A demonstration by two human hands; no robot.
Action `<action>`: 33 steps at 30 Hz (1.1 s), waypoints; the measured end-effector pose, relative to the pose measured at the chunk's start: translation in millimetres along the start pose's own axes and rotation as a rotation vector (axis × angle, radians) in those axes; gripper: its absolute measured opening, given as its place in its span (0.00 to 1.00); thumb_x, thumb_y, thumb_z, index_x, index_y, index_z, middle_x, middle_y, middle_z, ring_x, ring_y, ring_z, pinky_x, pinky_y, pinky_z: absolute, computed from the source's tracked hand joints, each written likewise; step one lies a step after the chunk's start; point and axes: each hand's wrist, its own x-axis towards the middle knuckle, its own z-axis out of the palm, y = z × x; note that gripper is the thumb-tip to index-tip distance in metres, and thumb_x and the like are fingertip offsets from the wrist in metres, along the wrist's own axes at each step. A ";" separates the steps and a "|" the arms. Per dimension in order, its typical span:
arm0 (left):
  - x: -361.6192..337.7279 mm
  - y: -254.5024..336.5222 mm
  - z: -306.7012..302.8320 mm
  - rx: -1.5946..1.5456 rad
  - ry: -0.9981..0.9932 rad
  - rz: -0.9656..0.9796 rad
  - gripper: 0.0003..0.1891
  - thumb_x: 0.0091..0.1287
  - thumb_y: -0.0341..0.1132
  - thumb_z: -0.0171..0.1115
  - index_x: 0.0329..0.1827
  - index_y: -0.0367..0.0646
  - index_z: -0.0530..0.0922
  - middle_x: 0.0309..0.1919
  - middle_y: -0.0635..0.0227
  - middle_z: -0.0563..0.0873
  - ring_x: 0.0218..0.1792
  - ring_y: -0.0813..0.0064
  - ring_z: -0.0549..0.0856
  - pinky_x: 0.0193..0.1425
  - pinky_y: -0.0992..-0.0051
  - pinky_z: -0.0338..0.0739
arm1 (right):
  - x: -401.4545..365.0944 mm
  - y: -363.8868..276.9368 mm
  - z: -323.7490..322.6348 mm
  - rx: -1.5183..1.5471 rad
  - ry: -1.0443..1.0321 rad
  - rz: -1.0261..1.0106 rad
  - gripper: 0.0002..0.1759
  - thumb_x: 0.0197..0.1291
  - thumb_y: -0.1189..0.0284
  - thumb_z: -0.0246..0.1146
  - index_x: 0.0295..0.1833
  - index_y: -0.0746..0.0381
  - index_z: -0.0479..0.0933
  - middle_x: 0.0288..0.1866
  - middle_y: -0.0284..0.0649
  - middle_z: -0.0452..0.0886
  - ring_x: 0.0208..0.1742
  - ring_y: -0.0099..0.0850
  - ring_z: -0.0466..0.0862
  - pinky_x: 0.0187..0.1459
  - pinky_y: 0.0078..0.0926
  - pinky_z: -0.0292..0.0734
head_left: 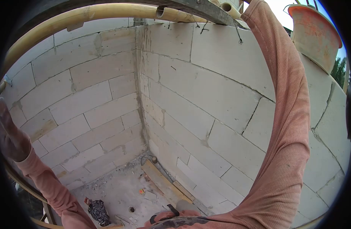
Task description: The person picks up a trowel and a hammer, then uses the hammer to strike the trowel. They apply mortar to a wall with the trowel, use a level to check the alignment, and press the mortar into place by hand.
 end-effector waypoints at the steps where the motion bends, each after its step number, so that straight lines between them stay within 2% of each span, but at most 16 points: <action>1: 26.9 -11.0 14.3 0.060 0.033 0.141 0.28 0.76 0.49 0.58 0.72 0.38 0.75 0.66 0.55 0.80 0.68 0.57 0.79 0.74 0.56 0.72 | 5.2 4.4 7.5 -0.037 -0.018 -0.019 0.22 0.67 0.60 0.63 0.60 0.63 0.85 0.52 0.59 0.88 0.55 0.54 0.88 0.58 0.47 0.81; 5: 114.5 -55.3 96.2 0.322 0.173 0.653 0.38 0.64 0.62 0.70 0.70 0.45 0.77 0.60 0.62 0.83 0.63 0.58 0.80 0.67 0.51 0.72 | 45.1 46.0 59.4 -0.152 -0.041 -0.127 0.20 0.66 0.63 0.64 0.57 0.63 0.85 0.51 0.58 0.88 0.56 0.53 0.88 0.58 0.48 0.81; 7: 127.3 -56.9 107.0 0.425 0.222 0.777 0.44 0.58 0.68 0.76 0.69 0.48 0.78 0.56 0.65 0.85 0.60 0.58 0.80 0.64 0.48 0.72 | 55.9 52.5 72.3 -0.175 -0.066 -0.160 0.19 0.66 0.64 0.64 0.57 0.63 0.85 0.50 0.58 0.88 0.56 0.53 0.88 0.58 0.48 0.81; 10: 117.6 -31.4 88.7 0.546 0.018 0.587 0.41 0.54 0.65 0.79 0.63 0.45 0.83 0.47 0.66 0.88 0.51 0.58 0.84 0.57 0.53 0.75 | 71.8 59.8 89.9 -0.170 -0.149 -0.178 0.18 0.65 0.66 0.63 0.56 0.63 0.86 0.50 0.58 0.88 0.55 0.53 0.88 0.58 0.47 0.82; 12: 123.1 -24.9 82.6 0.527 -0.051 0.565 0.41 0.49 0.61 0.84 0.59 0.42 0.84 0.43 0.64 0.88 0.46 0.58 0.86 0.51 0.57 0.77 | 88.1 69.8 106.3 -0.137 -0.191 -0.219 0.18 0.65 0.67 0.63 0.56 0.63 0.86 0.49 0.58 0.88 0.56 0.53 0.88 0.57 0.47 0.82; 14: 129.1 -28.1 74.8 0.534 -0.116 0.554 0.41 0.45 0.58 0.87 0.57 0.39 0.85 0.40 0.62 0.88 0.43 0.58 0.86 0.47 0.59 0.78 | 121.4 113.5 154.4 -0.255 -0.165 -0.381 0.16 0.63 0.70 0.64 0.52 0.65 0.86 0.47 0.57 0.88 0.52 0.50 0.88 0.53 0.45 0.82; 15: 127.3 -19.3 74.5 0.581 -0.140 0.528 0.41 0.43 0.56 0.88 0.56 0.38 0.85 0.41 0.61 0.88 0.44 0.57 0.86 0.47 0.59 0.79 | 139.7 133.9 175.2 -0.241 -0.156 -0.475 0.15 0.62 0.71 0.64 0.51 0.66 0.86 0.47 0.57 0.89 0.51 0.49 0.89 0.52 0.44 0.82; 16: 125.4 -10.5 74.2 0.629 -0.164 0.502 0.41 0.41 0.55 0.89 0.55 0.36 0.85 0.42 0.59 0.88 0.44 0.56 0.86 0.48 0.59 0.79 | 143.1 124.2 173.4 -0.379 -0.285 -0.450 0.15 0.63 0.72 0.68 0.53 0.66 0.85 0.47 0.52 0.90 0.50 0.43 0.89 0.53 0.40 0.81; 17: 124.0 -9.2 75.9 0.607 -0.138 0.495 0.42 0.41 0.54 0.89 0.55 0.36 0.85 0.42 0.59 0.88 0.45 0.56 0.86 0.49 0.59 0.79 | 86.0 48.6 111.7 -0.431 -0.250 -0.317 0.14 0.73 0.66 0.65 0.55 0.65 0.86 0.52 0.48 0.88 0.55 0.43 0.88 0.61 0.42 0.82; 19: 123.3 -10.0 78.5 0.569 -0.090 0.480 0.42 0.40 0.53 0.90 0.56 0.36 0.85 0.43 0.58 0.89 0.46 0.54 0.86 0.50 0.58 0.79 | 102.9 55.2 124.2 -0.491 -0.394 -0.302 0.15 0.70 0.70 0.64 0.58 0.62 0.84 0.57 0.48 0.86 0.63 0.48 0.83 0.67 0.47 0.75; 23: 123.2 -2.1 73.2 0.588 -0.167 0.424 0.44 0.38 0.50 0.91 0.59 0.36 0.83 0.47 0.57 0.88 0.50 0.53 0.84 0.56 0.56 0.77 | 130.9 69.3 153.9 -0.557 -0.563 -0.287 0.17 0.69 0.71 0.62 0.61 0.61 0.82 0.57 0.46 0.86 0.64 0.46 0.83 0.63 0.45 0.79; 24: 124.6 10.8 71.4 0.687 -0.258 0.374 0.44 0.38 0.47 0.91 0.60 0.37 0.82 0.49 0.57 0.87 0.51 0.53 0.83 0.57 0.56 0.76 | 137.6 74.1 164.8 -0.550 -0.575 -0.290 0.18 0.68 0.71 0.63 0.61 0.61 0.82 0.58 0.45 0.86 0.64 0.46 0.83 0.63 0.45 0.79; 28: 122.7 -16.6 66.7 0.554 -0.185 0.501 0.44 0.39 0.45 0.91 0.61 0.37 0.82 0.52 0.56 0.86 0.52 0.53 0.83 0.57 0.56 0.75 | 158.7 104.3 219.9 -0.550 -0.598 -0.358 0.23 0.65 0.69 0.65 0.66 0.57 0.80 0.64 0.46 0.81 0.64 0.45 0.84 0.62 0.45 0.80; 31: 117.1 -37.9 60.4 0.519 -0.178 0.464 0.44 0.39 0.43 0.92 0.62 0.38 0.82 0.52 0.56 0.86 0.51 0.54 0.82 0.56 0.57 0.75 | 153.6 117.4 246.4 -0.598 -0.584 -0.354 0.27 0.64 0.70 0.64 0.70 0.49 0.77 0.66 0.47 0.79 0.63 0.47 0.84 0.62 0.45 0.80; 32: 117.7 -33.6 60.0 0.512 -0.197 0.439 0.44 0.38 0.42 0.92 0.62 0.38 0.81 0.52 0.57 0.86 0.51 0.54 0.82 0.56 0.57 0.75 | 172.2 178.0 310.5 -0.515 -0.509 -0.363 0.22 0.65 0.72 0.63 0.65 0.50 0.81 0.64 0.49 0.80 0.62 0.49 0.84 0.61 0.45 0.81; 33: 118.1 -26.5 63.2 0.529 -0.206 0.434 0.44 0.39 0.42 0.92 0.62 0.38 0.81 0.51 0.57 0.86 0.51 0.55 0.82 0.56 0.57 0.76 | 180.9 180.0 318.1 -0.530 -0.567 -0.344 0.21 0.64 0.72 0.64 0.63 0.51 0.81 0.64 0.49 0.80 0.62 0.49 0.85 0.61 0.45 0.82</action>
